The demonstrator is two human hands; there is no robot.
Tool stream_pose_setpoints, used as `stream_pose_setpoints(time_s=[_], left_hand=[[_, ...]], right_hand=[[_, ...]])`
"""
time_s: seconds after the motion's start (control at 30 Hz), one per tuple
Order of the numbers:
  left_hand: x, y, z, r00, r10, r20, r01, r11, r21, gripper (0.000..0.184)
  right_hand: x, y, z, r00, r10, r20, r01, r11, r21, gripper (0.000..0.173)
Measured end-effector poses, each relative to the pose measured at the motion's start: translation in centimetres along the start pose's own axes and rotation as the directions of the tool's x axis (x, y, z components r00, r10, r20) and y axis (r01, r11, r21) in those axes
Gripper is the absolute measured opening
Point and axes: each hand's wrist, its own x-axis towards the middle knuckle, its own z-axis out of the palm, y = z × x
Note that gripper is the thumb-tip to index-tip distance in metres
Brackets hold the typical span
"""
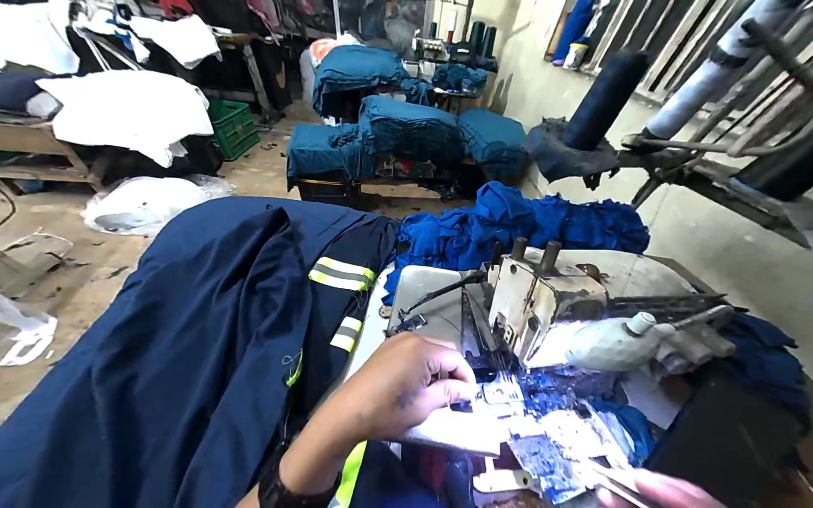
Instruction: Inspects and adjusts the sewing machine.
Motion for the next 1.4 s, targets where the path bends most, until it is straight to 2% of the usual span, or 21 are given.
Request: stream_pose_setpoints(time_s=[0.07, 0.23, 1.17, 1.23, 1.3, 1.37, 1.4], left_hand=[[0.1, -0.5, 0.0, 1.000, -0.001, 0.009, 0.001, 1.000, 0.015, 0.017], [-0.3, -2.0, 0.2, 0.999, -0.034, 0.022, 0.032, 0.996, 0.089, 0.017], [-0.3, -2.0, 0.4, 0.999, -0.030, 0.016, 0.028, 0.994, 0.102, 0.017], [-0.3, -2.1, 0.6, 1.000, -0.001, -0.028, 0.003, 0.998, 0.070, 0.014], [-0.8, -2.2, 0.5, 0.978, 0.115, -0.174, -0.110, 0.993, 0.039, 0.015], [-2.0, -1.6, -1.1, 0.899, 0.213, -0.382, -0.215, 0.976, 0.039, 0.022], [-2.8, -1.3, -2.3, 0.842, 0.220, -0.492, -0.230, 0.972, 0.041, 0.024]], right_hand=[[1.6, 0.3, 1.3, 0.996, -0.086, -0.031, 0.084, 0.993, -0.078, 0.021], [4.1, 1.2, 4.0, 0.989, -0.148, 0.011, 0.148, 0.975, -0.165, 0.020], [4.8, 1.8, 4.5, 0.989, -0.143, 0.026, 0.145, 0.958, -0.247, 0.020], [4.8, 1.9, 4.8, 0.989, -0.149, 0.002, 0.145, 0.957, -0.250, 0.022], [4.7, 2.2, 5.1, 0.988, -0.144, -0.047, 0.130, 0.964, -0.232, 0.020], [4.7, 2.4, 5.5, 0.987, -0.132, -0.095, 0.108, 0.969, -0.224, 0.017], [4.8, 2.6, 5.7, 0.985, -0.130, -0.114, 0.101, 0.967, -0.235, 0.016]])
